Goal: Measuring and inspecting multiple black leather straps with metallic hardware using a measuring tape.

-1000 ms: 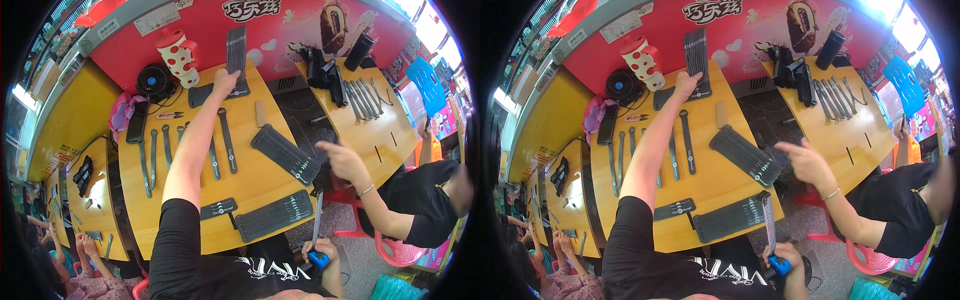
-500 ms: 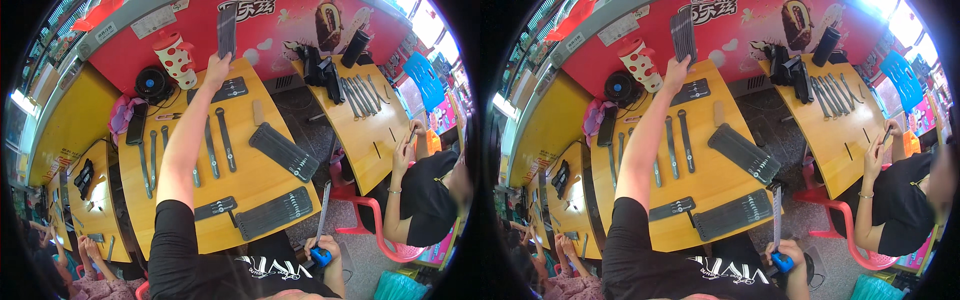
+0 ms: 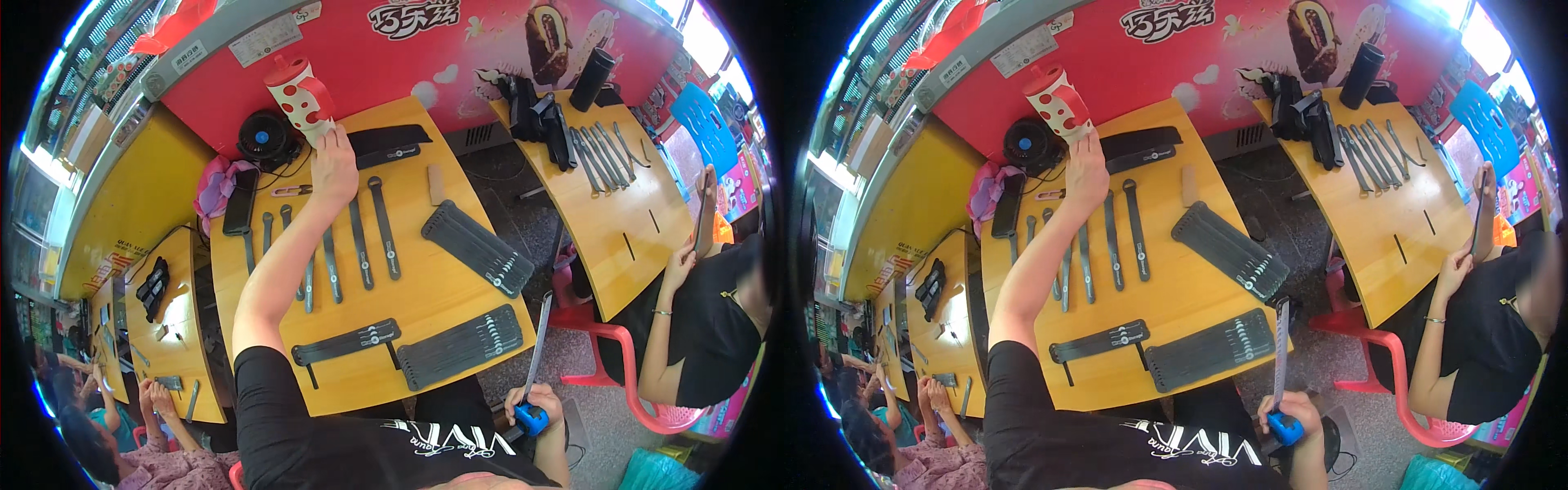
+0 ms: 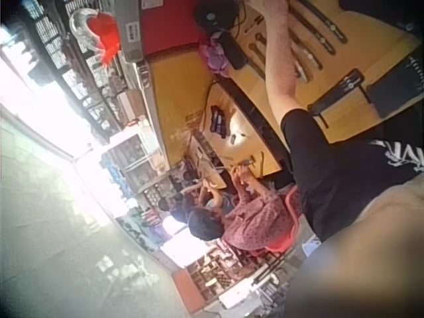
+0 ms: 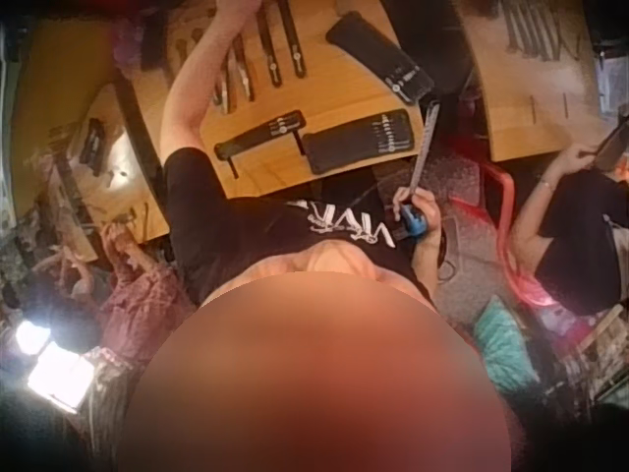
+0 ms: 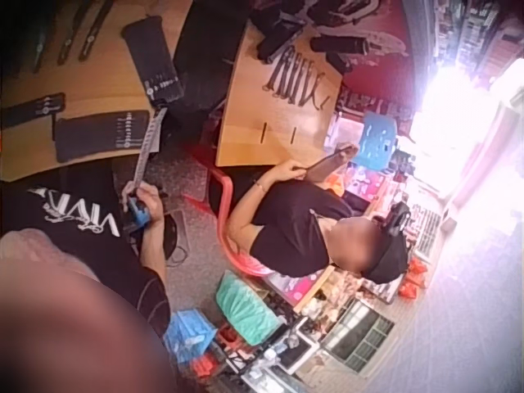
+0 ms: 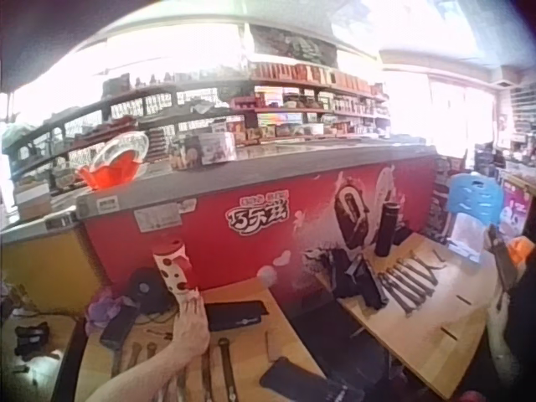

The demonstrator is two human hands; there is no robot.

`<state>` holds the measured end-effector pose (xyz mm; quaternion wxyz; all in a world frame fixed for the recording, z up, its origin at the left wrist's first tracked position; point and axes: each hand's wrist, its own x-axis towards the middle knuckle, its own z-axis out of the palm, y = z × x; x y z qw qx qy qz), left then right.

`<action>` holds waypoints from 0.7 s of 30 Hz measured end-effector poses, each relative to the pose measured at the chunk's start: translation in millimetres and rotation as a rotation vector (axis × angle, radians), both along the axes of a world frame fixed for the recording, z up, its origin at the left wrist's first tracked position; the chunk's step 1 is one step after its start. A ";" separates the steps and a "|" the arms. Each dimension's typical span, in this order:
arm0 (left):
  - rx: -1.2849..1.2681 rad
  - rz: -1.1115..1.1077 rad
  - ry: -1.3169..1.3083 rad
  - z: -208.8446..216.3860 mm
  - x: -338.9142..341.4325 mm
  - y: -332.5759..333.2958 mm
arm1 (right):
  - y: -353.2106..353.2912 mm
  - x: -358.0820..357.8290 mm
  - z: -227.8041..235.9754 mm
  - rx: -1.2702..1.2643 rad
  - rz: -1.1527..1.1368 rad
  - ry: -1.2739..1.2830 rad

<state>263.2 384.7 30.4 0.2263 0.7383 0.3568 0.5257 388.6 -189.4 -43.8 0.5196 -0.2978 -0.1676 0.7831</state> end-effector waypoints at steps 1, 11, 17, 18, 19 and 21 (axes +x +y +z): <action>0.008 0.049 0.000 -2.9 -3.3 5.5 | 3.7 -0.9 -1.3 0.003 0.002 -0.001; -0.252 -0.079 0.066 -43.9 -43.2 43.7 | 18.0 3.9 -5.2 0.030 0.021 -0.042; -0.634 -0.115 -0.179 -25.4 -27.1 40.0 | 8.2 3.0 -1.0 0.022 -0.034 -0.056; -0.638 -0.119 -0.176 -19.9 -26.4 35.8 | 4.7 2.5 -0.7 0.001 -0.053 -0.057; -0.694 -0.181 -0.212 -13.7 -24.7 29.8 | -1.2 1.4 0.3 0.024 -0.060 -0.048; -0.750 -0.254 -0.246 -1.0 -17.6 13.4 | -16.8 1.3 3.5 0.040 -0.101 -0.010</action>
